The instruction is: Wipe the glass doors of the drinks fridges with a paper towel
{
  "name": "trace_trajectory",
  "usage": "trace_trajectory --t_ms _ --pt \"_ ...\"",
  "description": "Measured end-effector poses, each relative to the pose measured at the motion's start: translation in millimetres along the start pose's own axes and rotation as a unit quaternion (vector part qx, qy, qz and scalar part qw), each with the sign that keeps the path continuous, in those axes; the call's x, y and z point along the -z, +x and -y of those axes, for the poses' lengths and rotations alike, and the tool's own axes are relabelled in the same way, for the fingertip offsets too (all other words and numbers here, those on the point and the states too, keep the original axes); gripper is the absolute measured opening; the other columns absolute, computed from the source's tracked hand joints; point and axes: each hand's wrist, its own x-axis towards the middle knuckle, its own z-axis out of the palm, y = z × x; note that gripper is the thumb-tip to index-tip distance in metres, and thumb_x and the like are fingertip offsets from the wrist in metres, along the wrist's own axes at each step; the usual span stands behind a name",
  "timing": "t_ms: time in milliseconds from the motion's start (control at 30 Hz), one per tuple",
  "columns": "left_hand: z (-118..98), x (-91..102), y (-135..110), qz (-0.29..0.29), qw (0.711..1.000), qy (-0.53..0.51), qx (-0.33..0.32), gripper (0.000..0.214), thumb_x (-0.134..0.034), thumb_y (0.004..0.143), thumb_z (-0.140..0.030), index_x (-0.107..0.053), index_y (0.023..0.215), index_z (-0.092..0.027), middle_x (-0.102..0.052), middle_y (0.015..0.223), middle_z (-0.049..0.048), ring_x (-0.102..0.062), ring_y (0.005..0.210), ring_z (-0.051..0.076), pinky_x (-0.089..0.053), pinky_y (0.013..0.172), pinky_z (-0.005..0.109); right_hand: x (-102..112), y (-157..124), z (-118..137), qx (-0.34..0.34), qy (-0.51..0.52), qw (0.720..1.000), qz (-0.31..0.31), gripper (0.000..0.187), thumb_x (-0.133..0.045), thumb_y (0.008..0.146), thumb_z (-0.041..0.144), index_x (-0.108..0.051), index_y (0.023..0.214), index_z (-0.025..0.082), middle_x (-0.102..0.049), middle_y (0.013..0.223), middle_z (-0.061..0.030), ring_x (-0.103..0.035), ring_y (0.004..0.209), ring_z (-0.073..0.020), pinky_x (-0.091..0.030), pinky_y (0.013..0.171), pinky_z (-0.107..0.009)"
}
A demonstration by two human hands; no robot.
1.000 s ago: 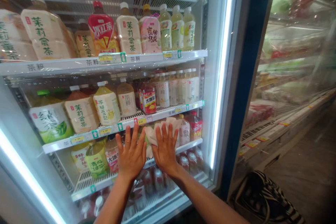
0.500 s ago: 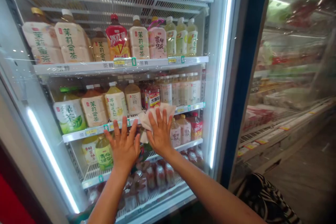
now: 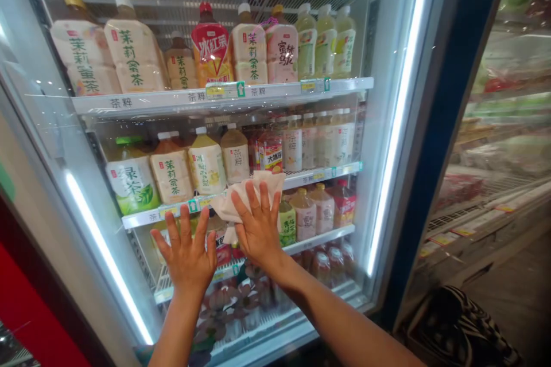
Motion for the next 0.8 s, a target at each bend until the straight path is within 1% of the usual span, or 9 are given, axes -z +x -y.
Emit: trace_trajectory --t_ms 67,200,267,333,433,500,567,700,800 --pt "-1 -0.6 0 0.002 1.000 -0.007 0.006 0.074 -0.056 0.095 -0.029 -0.021 0.160 -0.036 -0.006 0.171 0.0014 0.000 0.159 0.031 -0.001 0.126 0.071 -3 1 3 -0.010 -0.002 1.000 0.003 0.081 -0.048 0.094 0.022 -0.010 0.165 0.030 -0.007 0.173 -0.0028 0.005 0.159 -0.0343 -0.002 0.125 -0.070" --pt "0 0.1 -1 0.019 1.000 -0.020 0.011 0.076 -0.054 0.094 -0.029 -0.018 0.160 -0.037 -0.004 0.171 -0.0003 0.002 0.159 0.032 0.001 0.126 0.070 -22 -49 4 0.032 -0.013 0.999 0.011 0.086 -0.053 0.090 0.022 -0.012 0.165 0.028 -0.018 0.171 -0.0038 0.004 0.160 -0.0319 0.002 0.126 -0.067" --pt "1 0.7 -1 0.023 1.000 -0.020 0.008 0.076 -0.053 0.094 -0.028 -0.018 0.160 -0.037 -0.003 0.171 -0.0006 0.002 0.159 0.032 0.002 0.126 0.070 -26 -62 5 0.042 -0.015 0.999 0.005 0.086 -0.054 0.088 0.022 -0.015 0.164 0.028 -0.021 0.171 -0.0033 0.004 0.160 -0.0306 0.006 0.127 -0.064" --pt "1 0.9 -1 0.020 1.000 -0.015 0.005 0.076 -0.053 0.094 -0.027 -0.017 0.160 -0.037 -0.003 0.171 -0.0007 0.003 0.159 0.032 0.002 0.126 0.070 -21 -48 8 0.045 -0.011 0.999 0.006 0.083 -0.054 0.090 0.024 -0.017 0.164 0.029 -0.020 0.171 -0.0024 0.005 0.160 -0.0302 0.007 0.127 -0.063" --pt "0 0.7 -1 0.011 1.000 -0.008 0.004 0.079 -0.055 0.094 -0.027 -0.014 0.161 -0.038 -0.003 0.172 -0.0002 0.003 0.159 0.031 0.000 0.126 0.072 -4 3 13 0.041 -0.011 0.999 0.021 0.078 -0.050 0.095 0.027 -0.014 0.164 0.031 -0.015 0.172 -0.0005 0.007 0.160 -0.0300 0.005 0.127 -0.064" --pt "-1 0.4 -1 0.009 1.000 -0.003 0.002 0.080 -0.056 0.094 -0.027 -0.012 0.161 -0.038 -0.002 0.172 -0.0001 0.003 0.159 0.031 0.000 0.126 0.071 2 23 14 0.025 -0.014 0.999 0.025 0.078 -0.049 0.096 0.028 -0.011 0.164 0.032 -0.013 0.172 0.0004 0.007 0.160 -0.0304 0.004 0.127 -0.066" --pt "-1 0.1 -1 0.011 1.000 -0.002 0.002 0.079 -0.056 0.095 -0.027 -0.013 0.161 -0.038 -0.002 0.172 -0.0004 0.004 0.160 0.030 0.001 0.127 0.069 -1 15 14 0.013 -0.012 1.000 0.022 0.080 -0.050 0.095 0.027 -0.010 0.165 0.032 -0.014 0.172 -0.0003 0.006 0.160 -0.0310 0.003 0.126 -0.066" --pt "1 0.4 -1 0.019 1.000 -0.003 0.008 0.076 -0.054 0.095 -0.028 -0.017 0.161 -0.037 -0.001 0.172 -0.0011 0.004 0.159 0.030 0.003 0.127 0.066 -16 -39 3 0.032 -0.009 0.999 0.001 0.082 -0.054 0.092 0.026 -0.015 0.165 0.027 -0.021 0.171 -0.0027 0.004 0.160 -0.0298 0.007 0.128 -0.061" --pt "-1 0.0 -1 0.016 1.000 -0.001 0.012 0.074 -0.053 0.096 -0.028 -0.019 0.160 -0.036 0.000 0.172 -0.0011 0.006 0.160 0.029 0.005 0.127 0.066 -12 -36 -11 0.046 -0.011 0.999 -0.003 0.081 -0.053 0.093 0.026 -0.014 0.165 0.030 -0.019 0.171 0.0001 0.003 0.160 -0.0285 0.007 0.128 -0.059"
